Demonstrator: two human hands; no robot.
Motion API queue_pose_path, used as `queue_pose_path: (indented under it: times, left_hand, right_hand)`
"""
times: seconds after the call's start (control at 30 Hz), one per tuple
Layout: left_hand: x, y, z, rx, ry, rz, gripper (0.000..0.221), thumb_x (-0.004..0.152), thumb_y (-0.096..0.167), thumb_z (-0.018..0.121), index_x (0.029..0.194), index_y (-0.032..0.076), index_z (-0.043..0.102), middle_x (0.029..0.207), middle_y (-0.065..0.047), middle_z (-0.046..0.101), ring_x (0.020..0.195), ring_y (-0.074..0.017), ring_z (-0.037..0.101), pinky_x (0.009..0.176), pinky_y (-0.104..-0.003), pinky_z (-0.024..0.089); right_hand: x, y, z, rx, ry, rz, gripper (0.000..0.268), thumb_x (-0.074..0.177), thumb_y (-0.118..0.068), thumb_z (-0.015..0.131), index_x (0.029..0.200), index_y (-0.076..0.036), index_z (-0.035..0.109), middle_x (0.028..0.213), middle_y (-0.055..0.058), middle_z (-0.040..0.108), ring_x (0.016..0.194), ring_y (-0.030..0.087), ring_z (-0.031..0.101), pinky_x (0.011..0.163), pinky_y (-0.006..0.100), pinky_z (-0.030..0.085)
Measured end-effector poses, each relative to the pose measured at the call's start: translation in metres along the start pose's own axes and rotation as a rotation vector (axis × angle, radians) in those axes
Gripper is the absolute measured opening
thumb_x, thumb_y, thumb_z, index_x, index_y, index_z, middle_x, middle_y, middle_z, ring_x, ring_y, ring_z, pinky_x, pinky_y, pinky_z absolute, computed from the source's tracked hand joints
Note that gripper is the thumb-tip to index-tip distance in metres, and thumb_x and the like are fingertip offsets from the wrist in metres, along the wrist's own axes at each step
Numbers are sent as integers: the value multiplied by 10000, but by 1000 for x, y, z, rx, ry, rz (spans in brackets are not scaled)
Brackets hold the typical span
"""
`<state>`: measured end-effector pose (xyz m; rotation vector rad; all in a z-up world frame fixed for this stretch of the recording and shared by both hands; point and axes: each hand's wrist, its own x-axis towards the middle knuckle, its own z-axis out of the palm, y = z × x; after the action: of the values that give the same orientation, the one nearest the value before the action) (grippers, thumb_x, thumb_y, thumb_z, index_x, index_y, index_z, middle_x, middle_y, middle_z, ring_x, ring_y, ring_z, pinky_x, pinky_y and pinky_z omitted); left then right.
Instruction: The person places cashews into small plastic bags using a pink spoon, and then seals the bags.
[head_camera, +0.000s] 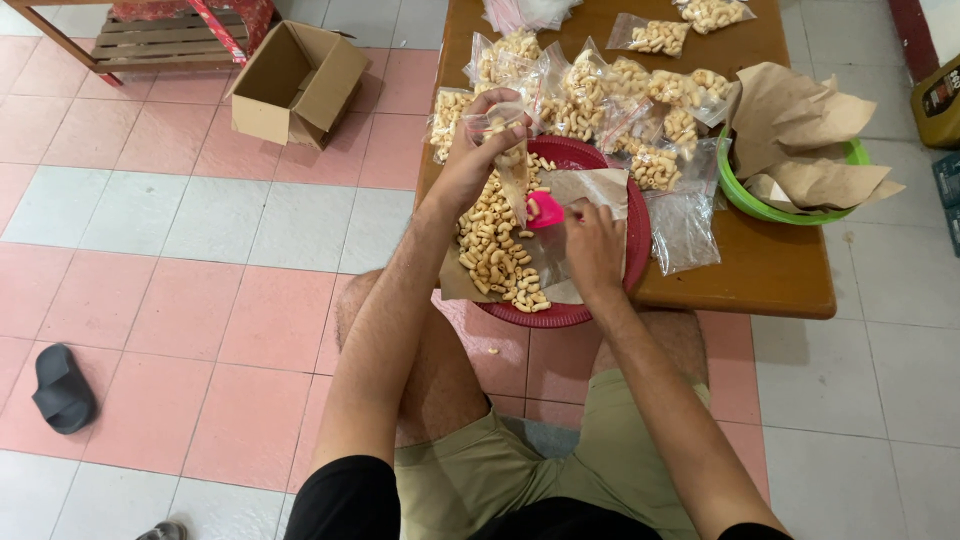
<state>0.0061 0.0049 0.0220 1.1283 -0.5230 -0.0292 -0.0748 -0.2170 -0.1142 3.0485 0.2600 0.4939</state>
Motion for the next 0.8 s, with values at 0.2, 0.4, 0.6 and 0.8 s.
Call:
queue_pose_path:
  times: [0.2, 0.4, 0.6, 0.8]
  left_hand:
    - [-7, 12, 0, 209, 24, -108, 428, 907, 147, 844, 1264, 155, 607, 1130, -81, 777, 953, -177, 749, 843, -318, 586]
    - [-11, -20, -15, 839, -43, -148, 582, 718, 243, 919, 1247, 165, 691, 1020, -115, 821, 1041, -375, 786, 982, -501, 550]
    - [-9, -41, -17, 1054, -138, -270, 670, 663, 376, 917, 1255, 184, 668, 1136, -189, 772, 1163, -466, 716, 1050, -560, 551]
    - [-9, -42, -17, 1056, -158, -202, 666, 652, 368, 938, 1224, 163, 666, 1086, -217, 763, 1125, -483, 722, 1017, -582, 553]
  right_hand:
    - [-10, -5, -9, 433, -128, 123, 322, 1031, -153, 685, 1344, -138, 758, 1232, 66, 732, 1169, 279, 603, 1019, 500, 477]
    - [-26, 39, 1, 203, 165, 75, 293, 967, -169, 701, 1227, -267, 794, 1144, -28, 655, 1100, 238, 596, 830, 419, 485]
    - [-19, 44, -75, 179, 351, 81, 324, 972, -92, 721, 1269, -189, 809, 1149, 21, 656, 1101, 268, 597, 825, 423, 453]
    - [-12, 40, -115, 198, 462, 69, 303, 1012, -92, 714, 1280, -188, 817, 1162, 11, 659, 1113, 248, 592, 847, 406, 434]
